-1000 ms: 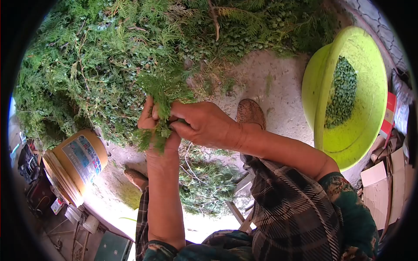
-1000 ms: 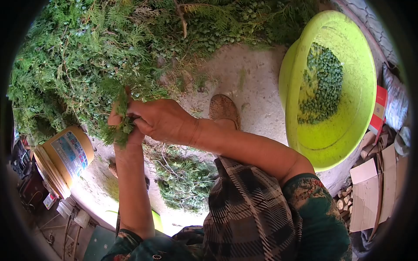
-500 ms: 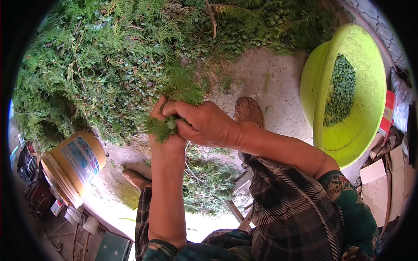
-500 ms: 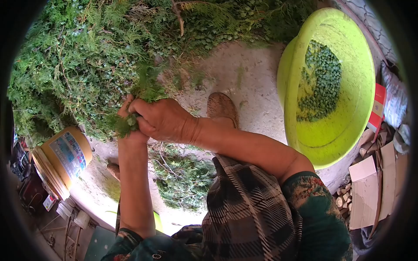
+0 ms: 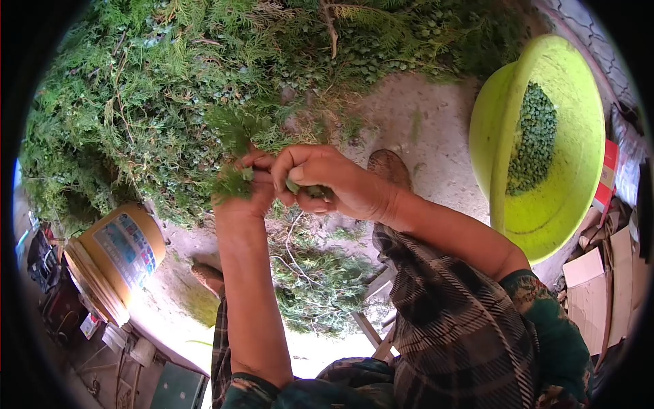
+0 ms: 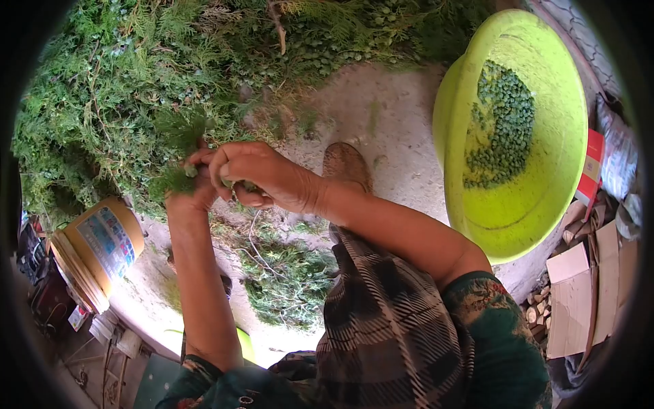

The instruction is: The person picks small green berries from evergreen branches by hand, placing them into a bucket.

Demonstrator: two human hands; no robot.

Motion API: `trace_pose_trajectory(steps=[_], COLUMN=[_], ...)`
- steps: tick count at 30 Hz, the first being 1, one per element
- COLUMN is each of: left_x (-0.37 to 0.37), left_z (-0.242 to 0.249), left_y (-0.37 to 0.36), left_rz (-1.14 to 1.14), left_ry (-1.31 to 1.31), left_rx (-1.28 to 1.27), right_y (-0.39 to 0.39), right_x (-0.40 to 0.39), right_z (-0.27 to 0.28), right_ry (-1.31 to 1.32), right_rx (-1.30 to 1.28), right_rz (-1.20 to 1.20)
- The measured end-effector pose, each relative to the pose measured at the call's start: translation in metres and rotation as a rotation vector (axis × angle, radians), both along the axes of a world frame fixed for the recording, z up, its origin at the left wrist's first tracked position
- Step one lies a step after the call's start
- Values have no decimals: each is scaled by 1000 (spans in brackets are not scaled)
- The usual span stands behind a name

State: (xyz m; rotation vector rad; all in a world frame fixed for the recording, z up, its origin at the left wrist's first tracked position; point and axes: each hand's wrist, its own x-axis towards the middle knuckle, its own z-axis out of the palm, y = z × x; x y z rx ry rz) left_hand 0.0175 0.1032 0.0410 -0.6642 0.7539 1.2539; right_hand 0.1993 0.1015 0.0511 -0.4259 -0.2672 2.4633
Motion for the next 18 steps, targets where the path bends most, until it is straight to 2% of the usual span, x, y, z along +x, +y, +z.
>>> trace_pose_trajectory(steps=[2,3,4,5,6,7,9,12,14,15,16,17,18], left_x=[8,5,0,-3,1,9,14,14,14,7,-4,-12,-7], left_z=[8,3,-6,-12,-7,0,4,3,1,-4,-10,-16,-11], left_y=[-5,-6,-9,-11,-10,-8,-9,-10,2,-1,-5,-9,-5], left_rz=[138,137,0,-136,-135,-154,-174,-114,-140,-139,-126,-112,-107], left_ry=[-47,-46,86,218,217,317,416,389,449,447,355,264,269], left_rx=[-8,-9,-3,4,3,-53,-108,-45,-244,-244,-78,85,81], right_y=[0,-1,-2,-3,-2,-2,0,-2,-1,-1,-3,-7,-11], right_x=[0,-8,-13,-18,-20,-20,-20,-27,-25,-24,-23,-23,-23], right_z=[6,1,-2,-3,-3,0,7,5,1,-1,-3,-4,-5], right_ry=[-218,-361,-361,-511,-659,-659,-828,-878,-938,-998,-999,-898,-793], right_rx=[107,272,271,486,702,703,805,930,957,985,986,853,719], right_rz=[68,-27,-27,-154,-283,-282,-54,-170,-143,-115,-113,-114,-113])
